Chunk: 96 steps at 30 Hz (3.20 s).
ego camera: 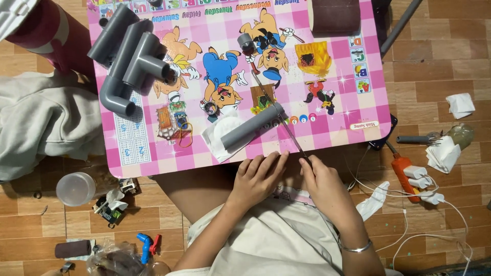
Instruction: Cutting a grey PVC pipe using a handheld hacksaw blade on a small table while sitting on the floor.
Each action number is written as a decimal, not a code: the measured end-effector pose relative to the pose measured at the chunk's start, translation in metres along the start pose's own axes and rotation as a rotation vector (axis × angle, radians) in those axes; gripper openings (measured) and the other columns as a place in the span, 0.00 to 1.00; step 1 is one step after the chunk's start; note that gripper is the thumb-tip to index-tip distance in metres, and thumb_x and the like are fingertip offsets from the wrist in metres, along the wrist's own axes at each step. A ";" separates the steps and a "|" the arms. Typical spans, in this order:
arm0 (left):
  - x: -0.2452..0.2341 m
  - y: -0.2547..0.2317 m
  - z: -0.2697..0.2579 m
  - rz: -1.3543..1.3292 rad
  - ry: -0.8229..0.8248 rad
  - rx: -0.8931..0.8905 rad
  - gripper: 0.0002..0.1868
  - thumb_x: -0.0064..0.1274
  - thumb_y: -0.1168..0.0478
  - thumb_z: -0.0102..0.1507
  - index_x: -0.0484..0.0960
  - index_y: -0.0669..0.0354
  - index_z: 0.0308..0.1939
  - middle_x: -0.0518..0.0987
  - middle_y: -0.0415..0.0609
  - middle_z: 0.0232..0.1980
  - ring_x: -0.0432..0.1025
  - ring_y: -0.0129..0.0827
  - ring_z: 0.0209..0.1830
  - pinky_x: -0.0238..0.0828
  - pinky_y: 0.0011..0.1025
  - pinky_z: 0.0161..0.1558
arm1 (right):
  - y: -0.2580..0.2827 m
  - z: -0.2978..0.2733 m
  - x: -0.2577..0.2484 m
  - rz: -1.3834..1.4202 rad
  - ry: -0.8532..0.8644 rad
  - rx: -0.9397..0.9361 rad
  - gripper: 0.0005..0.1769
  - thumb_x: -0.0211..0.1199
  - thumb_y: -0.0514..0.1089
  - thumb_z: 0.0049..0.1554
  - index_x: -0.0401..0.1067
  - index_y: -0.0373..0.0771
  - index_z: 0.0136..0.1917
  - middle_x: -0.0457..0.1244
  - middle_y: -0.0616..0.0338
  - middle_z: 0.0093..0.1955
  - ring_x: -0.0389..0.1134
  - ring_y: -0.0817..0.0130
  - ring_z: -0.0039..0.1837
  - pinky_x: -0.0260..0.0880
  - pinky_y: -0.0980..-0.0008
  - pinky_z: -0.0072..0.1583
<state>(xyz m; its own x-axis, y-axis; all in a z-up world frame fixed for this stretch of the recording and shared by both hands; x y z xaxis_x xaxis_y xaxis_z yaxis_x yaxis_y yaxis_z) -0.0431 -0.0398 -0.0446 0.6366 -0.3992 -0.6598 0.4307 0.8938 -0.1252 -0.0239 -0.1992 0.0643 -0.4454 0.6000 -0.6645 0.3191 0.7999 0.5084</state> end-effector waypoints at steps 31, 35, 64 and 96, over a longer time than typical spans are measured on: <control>-0.008 0.020 0.005 -0.112 0.242 0.069 0.23 0.53 0.50 0.63 0.78 0.45 0.62 0.71 0.38 0.58 0.61 0.27 0.51 0.51 0.28 0.55 | -0.017 0.037 -0.012 0.114 0.062 0.138 0.14 0.60 0.49 0.56 0.79 0.40 0.48 0.72 0.58 0.29 0.70 0.72 0.29 0.66 0.75 0.32; -0.005 0.023 -0.001 -0.108 0.218 0.104 0.21 0.52 0.45 0.65 0.79 0.42 0.61 0.72 0.35 0.58 0.62 0.26 0.54 0.53 0.25 0.58 | -0.015 0.047 -0.020 0.079 0.121 0.142 0.12 0.62 0.47 0.53 0.81 0.41 0.46 0.76 0.62 0.33 0.71 0.74 0.28 0.66 0.78 0.30; -0.013 0.013 0.024 -0.337 0.249 -0.122 0.16 0.52 0.54 0.66 0.82 0.56 0.55 0.78 0.42 0.52 0.65 0.32 0.42 0.57 0.30 0.51 | -0.014 0.055 -0.017 -0.054 0.115 0.245 0.13 0.65 0.47 0.53 0.83 0.37 0.43 0.74 0.58 0.29 0.69 0.71 0.27 0.65 0.76 0.31; -0.045 0.039 -0.028 -0.226 0.128 0.025 0.11 0.55 0.58 0.65 0.82 0.51 0.51 0.80 0.39 0.55 0.71 0.25 0.48 0.61 0.24 0.50 | -0.015 0.026 0.010 0.010 -0.026 -0.002 0.12 0.56 0.40 0.62 0.76 0.29 0.50 0.70 0.51 0.31 0.71 0.65 0.32 0.68 0.70 0.33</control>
<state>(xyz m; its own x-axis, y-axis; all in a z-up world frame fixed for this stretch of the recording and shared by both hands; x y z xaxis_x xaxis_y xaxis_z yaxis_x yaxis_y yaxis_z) -0.0731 0.0192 -0.0405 0.4369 -0.5575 -0.7059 0.5692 0.7790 -0.2630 -0.0107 -0.2049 0.0360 -0.4200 0.6084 -0.6734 0.3215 0.7936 0.5166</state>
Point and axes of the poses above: each hand's wrist, its own z-axis towards the middle knuckle, its own x-axis out of the palm, y = z × x, the point moved 1 cm from there along z, towards the middle knuckle
